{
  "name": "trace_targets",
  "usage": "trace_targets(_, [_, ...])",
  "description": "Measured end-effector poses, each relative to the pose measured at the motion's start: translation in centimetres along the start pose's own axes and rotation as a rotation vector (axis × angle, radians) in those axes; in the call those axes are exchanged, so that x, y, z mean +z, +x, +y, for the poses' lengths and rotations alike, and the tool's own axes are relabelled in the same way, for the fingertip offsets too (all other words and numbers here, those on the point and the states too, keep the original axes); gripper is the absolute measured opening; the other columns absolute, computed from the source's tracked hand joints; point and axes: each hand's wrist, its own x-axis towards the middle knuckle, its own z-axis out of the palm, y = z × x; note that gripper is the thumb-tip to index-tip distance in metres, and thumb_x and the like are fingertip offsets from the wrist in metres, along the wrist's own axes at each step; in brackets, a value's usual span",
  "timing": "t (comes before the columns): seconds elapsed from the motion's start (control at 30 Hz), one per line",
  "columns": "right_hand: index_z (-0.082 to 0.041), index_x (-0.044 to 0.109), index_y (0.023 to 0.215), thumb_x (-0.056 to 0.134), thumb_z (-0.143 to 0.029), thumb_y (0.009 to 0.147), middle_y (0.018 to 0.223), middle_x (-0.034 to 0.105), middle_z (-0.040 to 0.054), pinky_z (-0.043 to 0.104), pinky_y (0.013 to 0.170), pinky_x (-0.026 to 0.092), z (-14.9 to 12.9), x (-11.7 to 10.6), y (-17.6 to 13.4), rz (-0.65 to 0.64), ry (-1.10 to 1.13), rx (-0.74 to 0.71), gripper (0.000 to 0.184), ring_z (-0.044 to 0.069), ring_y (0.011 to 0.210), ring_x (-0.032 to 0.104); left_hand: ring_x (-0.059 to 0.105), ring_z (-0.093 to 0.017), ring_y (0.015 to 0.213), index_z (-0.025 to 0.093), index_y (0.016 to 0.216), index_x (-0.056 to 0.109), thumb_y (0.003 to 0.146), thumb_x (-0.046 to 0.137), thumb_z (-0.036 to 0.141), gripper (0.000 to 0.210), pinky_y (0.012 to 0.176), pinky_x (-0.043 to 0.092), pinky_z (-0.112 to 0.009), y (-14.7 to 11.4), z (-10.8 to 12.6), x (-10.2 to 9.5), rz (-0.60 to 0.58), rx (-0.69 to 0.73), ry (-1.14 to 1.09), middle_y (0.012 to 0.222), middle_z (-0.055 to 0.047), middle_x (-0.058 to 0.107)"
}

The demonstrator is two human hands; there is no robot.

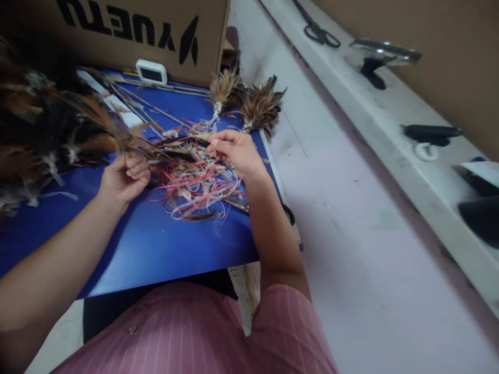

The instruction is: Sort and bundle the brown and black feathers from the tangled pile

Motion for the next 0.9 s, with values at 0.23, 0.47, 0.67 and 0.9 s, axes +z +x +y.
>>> trace_targets(0.23, [-0.02,0.067,0.082,0.075,-0.036,0.074,0.069,0.061,-0.0027,0.023,0.062,0.049,0.7,1.5,-3.2,0.15,0.059,-0.057,0.02,0.007,0.062,0.057,0.037,-0.003,0.039,0.014,0.056,0.04,0.079,0.054,0.002,0.029,0.039,0.03,-0.014,-0.6,-0.3,-0.2,-0.037,-0.022,0.076,0.05,0.004,0.043])
trace_targets(0.47, [-0.019,0.067,0.083,0.073,-0.036,0.072,0.066,0.062,-0.0032,0.024,0.056,0.047,2.3,4.9,-4.2,0.098,0.052,-0.073,0.02,0.008,0.055,0.053,0.038,-0.004,0.039,0.014,0.054,0.045,0.067,0.066,0.005,0.026,0.039,0.032,-0.015,-1.6,-1.2,0.4,-0.081,-0.161,0.297,0.046,0.004,0.042])
trace_targets(0.67, [-0.021,0.065,0.077,0.068,-0.039,0.078,0.066,0.06,-0.002,0.028,0.064,0.049,3.3,6.7,-4.3,0.084,-0.087,-0.087,0.018,0.013,0.066,0.058,0.042,-0.005,0.04,0.013,0.062,0.055,0.064,0.074,0.012,0.019,0.038,0.032,-0.016,-2.3,-2.1,1.2,-0.083,-0.162,0.349,0.048,0.002,0.047])
trace_targets(0.9, [-0.022,0.063,0.074,0.066,-0.04,0.078,0.087,0.069,0.0031,0.033,0.089,0.05,4.7,7.2,-3.8,-0.018,-0.117,-0.168,0.019,0.017,0.088,0.065,0.05,-0.007,0.047,0.013,0.065,0.06,0.065,0.074,0.013,0.015,0.044,0.041,-0.017,-2.4,-3.0,0.8,-0.072,-0.161,0.389,0.058,-0.001,0.057])
